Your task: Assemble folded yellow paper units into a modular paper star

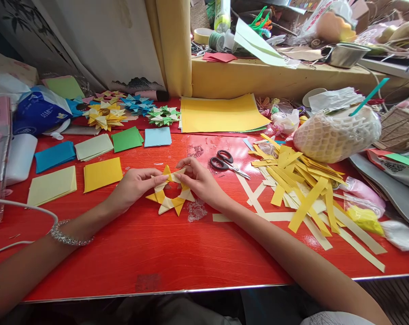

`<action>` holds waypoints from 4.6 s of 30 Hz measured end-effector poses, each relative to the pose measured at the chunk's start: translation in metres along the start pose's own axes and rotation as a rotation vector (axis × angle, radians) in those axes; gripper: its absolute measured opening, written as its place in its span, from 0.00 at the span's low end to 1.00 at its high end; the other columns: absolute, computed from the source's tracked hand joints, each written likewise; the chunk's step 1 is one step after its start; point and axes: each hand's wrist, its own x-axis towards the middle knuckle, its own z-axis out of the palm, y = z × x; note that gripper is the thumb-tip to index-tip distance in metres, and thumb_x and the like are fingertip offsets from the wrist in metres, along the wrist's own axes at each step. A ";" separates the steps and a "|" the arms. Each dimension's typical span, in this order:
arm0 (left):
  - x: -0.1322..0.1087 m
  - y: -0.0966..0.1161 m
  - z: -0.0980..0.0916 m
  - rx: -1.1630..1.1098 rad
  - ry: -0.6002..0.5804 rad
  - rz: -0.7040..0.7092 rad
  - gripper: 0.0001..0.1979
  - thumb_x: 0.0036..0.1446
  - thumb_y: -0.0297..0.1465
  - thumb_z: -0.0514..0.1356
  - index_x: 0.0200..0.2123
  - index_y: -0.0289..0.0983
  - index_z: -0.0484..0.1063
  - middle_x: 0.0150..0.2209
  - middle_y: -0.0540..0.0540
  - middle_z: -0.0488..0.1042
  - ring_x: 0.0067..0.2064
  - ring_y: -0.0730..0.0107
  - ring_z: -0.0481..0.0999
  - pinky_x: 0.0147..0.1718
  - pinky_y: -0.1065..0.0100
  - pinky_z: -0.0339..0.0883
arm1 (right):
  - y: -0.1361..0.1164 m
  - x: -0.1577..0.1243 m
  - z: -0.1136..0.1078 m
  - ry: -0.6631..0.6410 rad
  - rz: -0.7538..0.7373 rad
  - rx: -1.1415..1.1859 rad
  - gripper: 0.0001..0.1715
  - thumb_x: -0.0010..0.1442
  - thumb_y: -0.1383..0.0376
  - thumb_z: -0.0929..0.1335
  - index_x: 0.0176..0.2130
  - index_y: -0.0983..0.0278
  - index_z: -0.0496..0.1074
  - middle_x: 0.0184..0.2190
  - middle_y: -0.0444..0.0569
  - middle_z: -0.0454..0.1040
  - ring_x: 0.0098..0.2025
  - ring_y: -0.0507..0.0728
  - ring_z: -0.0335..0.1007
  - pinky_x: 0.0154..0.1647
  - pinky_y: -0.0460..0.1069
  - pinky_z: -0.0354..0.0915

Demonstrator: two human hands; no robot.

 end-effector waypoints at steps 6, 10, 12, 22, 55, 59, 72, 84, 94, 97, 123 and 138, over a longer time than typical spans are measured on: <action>0.002 -0.001 0.001 -0.117 0.036 -0.021 0.16 0.49 0.43 0.57 0.28 0.34 0.70 0.22 0.51 0.64 0.24 0.80 0.59 0.21 0.77 0.51 | -0.001 0.000 0.002 -0.012 0.007 0.067 0.17 0.59 0.60 0.61 0.48 0.62 0.55 0.31 0.46 0.66 0.33 0.49 0.64 0.31 0.43 0.61; 0.002 0.001 0.000 -0.318 0.122 -0.043 0.15 0.49 0.41 0.58 0.32 0.33 0.71 0.27 0.47 0.70 0.30 0.73 0.69 0.29 0.75 0.62 | -0.001 0.002 0.000 0.015 0.054 0.036 0.17 0.58 0.59 0.63 0.46 0.64 0.60 0.35 0.47 0.67 0.35 0.49 0.64 0.33 0.43 0.60; 0.002 0.002 0.000 -0.345 0.143 -0.040 0.15 0.48 0.40 0.59 0.32 0.33 0.70 0.29 0.47 0.71 0.31 0.73 0.70 0.29 0.75 0.62 | -0.001 0.003 -0.002 -0.001 0.074 -0.047 0.15 0.58 0.57 0.62 0.39 0.67 0.65 0.33 0.47 0.66 0.32 0.48 0.62 0.31 0.42 0.59; 0.001 -0.001 0.001 -0.117 0.080 -0.038 0.17 0.48 0.44 0.58 0.29 0.34 0.71 0.25 0.49 0.68 0.24 0.79 0.62 0.21 0.76 0.54 | -0.007 0.001 -0.003 -0.115 0.042 -0.285 0.18 0.58 0.56 0.61 0.35 0.69 0.68 0.30 0.47 0.68 0.30 0.48 0.60 0.29 0.42 0.56; 0.000 -0.003 0.001 0.058 0.071 0.015 0.18 0.51 0.45 0.54 0.28 0.35 0.72 0.23 0.50 0.67 0.25 0.77 0.60 0.23 0.75 0.51 | -0.001 0.000 -0.001 -0.043 0.036 -0.306 0.16 0.59 0.56 0.60 0.36 0.67 0.64 0.30 0.48 0.68 0.30 0.49 0.63 0.28 0.43 0.59; 0.001 -0.003 0.001 0.052 0.080 0.023 0.18 0.51 0.44 0.55 0.27 0.35 0.72 0.23 0.50 0.69 0.25 0.77 0.62 0.22 0.76 0.51 | -0.001 0.000 0.000 -0.043 0.038 -0.270 0.15 0.59 0.56 0.60 0.36 0.66 0.63 0.31 0.48 0.67 0.31 0.49 0.63 0.30 0.44 0.60; 0.003 0.001 0.001 -0.307 0.197 -0.037 0.18 0.48 0.41 0.60 0.37 0.35 0.69 0.35 0.46 0.73 0.36 0.71 0.71 0.33 0.75 0.64 | -0.003 0.000 0.001 -0.090 0.078 0.028 0.21 0.59 0.60 0.61 0.51 0.61 0.54 0.29 0.44 0.65 0.29 0.48 0.60 0.28 0.42 0.59; 0.002 0.002 0.001 -0.285 0.125 -0.090 0.19 0.45 0.44 0.60 0.32 0.34 0.70 0.28 0.47 0.73 0.29 0.71 0.72 0.27 0.73 0.64 | -0.004 0.002 0.000 -0.046 0.072 0.010 0.24 0.57 0.62 0.63 0.52 0.62 0.55 0.26 0.42 0.61 0.27 0.47 0.56 0.25 0.42 0.55; 0.001 -0.001 0.002 -0.260 0.091 -0.056 0.17 0.47 0.43 0.60 0.32 0.34 0.71 0.27 0.49 0.72 0.27 0.75 0.70 0.26 0.75 0.62 | -0.005 0.001 0.001 -0.080 0.058 0.017 0.24 0.58 0.62 0.62 0.53 0.60 0.54 0.25 0.42 0.60 0.25 0.47 0.54 0.24 0.42 0.53; 0.001 0.000 0.002 -0.266 0.157 -0.032 0.16 0.48 0.43 0.59 0.33 0.35 0.71 0.30 0.48 0.73 0.30 0.74 0.71 0.29 0.75 0.63 | -0.007 0.002 0.002 -0.063 0.064 0.089 0.25 0.58 0.64 0.63 0.54 0.61 0.52 0.28 0.43 0.62 0.29 0.47 0.58 0.27 0.42 0.57; 0.001 -0.001 0.002 -0.164 0.159 -0.021 0.15 0.48 0.42 0.60 0.30 0.35 0.70 0.26 0.49 0.70 0.25 0.78 0.66 0.22 0.76 0.57 | -0.004 0.001 -0.002 -0.080 0.098 -0.242 0.21 0.57 0.53 0.62 0.33 0.70 0.66 0.24 0.43 0.60 0.24 0.45 0.49 0.22 0.42 0.46; 0.004 -0.002 0.000 -0.363 0.290 0.016 0.14 0.49 0.40 0.59 0.35 0.36 0.70 0.33 0.47 0.73 0.34 0.69 0.73 0.29 0.72 0.67 | -0.002 0.002 0.001 -0.013 0.109 -0.027 0.16 0.54 0.56 0.65 0.37 0.66 0.64 0.30 0.45 0.66 0.28 0.48 0.61 0.27 0.42 0.57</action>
